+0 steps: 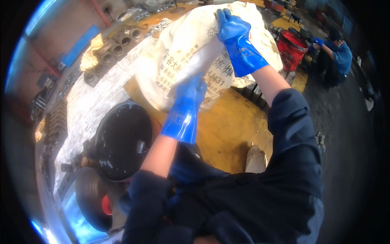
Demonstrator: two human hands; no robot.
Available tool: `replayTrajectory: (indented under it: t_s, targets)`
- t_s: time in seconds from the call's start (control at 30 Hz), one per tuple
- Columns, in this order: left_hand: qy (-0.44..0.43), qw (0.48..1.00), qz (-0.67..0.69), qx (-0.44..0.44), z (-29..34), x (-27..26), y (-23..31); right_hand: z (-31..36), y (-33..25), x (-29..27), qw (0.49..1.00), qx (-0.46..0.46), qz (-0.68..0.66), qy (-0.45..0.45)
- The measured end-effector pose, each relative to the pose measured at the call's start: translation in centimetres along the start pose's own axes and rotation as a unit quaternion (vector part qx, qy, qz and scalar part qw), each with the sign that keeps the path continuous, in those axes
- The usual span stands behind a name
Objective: The person, wearing blue gloves, handles and wipes down various dark metal components over a dark bin, using a paper sack to hold and move the items.
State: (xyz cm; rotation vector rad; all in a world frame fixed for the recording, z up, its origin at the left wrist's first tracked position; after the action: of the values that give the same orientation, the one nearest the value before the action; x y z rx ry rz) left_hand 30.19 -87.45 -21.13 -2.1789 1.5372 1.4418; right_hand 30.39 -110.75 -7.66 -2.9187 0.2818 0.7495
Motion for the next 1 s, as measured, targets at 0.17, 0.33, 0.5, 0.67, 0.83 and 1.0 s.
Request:
replayTrajectory:
  t_s: [0.17,0.33,0.5,0.67,0.83,1.0]
  targets:
    - [-0.072,0.958,0.225,-0.163,1.6,-0.7,1.9,2.6,2.4,0.9,0.994,0.077,-0.023,-0.068]
    - [-0.105,0.882,0.426,-0.171,3.2,-3.1,3.1,3.8,4.7,1.4,0.985,0.104,0.073,-0.12]
    - [-0.316,0.753,0.443,-0.37,6.6,0.1,-2.1,4.3,3.6,1.8,0.991,0.048,0.103,-0.075]
    - [-0.258,0.743,0.406,-0.466,8.9,3.8,-11.4,5.0,9.0,0.0,0.98,-0.062,0.106,0.155]
    - [-0.122,0.866,0.221,-0.432,7.5,1.8,-20.3,3.9,5.0,-3.4,0.991,0.12,0.06,0.025]
    - [-0.065,0.773,0.457,-0.436,4.8,5.9,-23.1,3.5,4.5,-6.0,0.99,0.127,-0.043,0.039]
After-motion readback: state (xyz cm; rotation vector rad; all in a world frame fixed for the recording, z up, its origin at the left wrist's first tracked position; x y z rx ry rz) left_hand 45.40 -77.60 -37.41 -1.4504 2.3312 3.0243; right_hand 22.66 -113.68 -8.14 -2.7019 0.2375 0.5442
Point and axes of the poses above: each hand's wrist, its own z-axis away from the middle knuckle, its own x-axis out of the palm, y = z × x, the point moved 6 cm from there along -z, towards the middle knuckle, and after that the axes turned 12 degrees about -z, right-handed, at the moved point
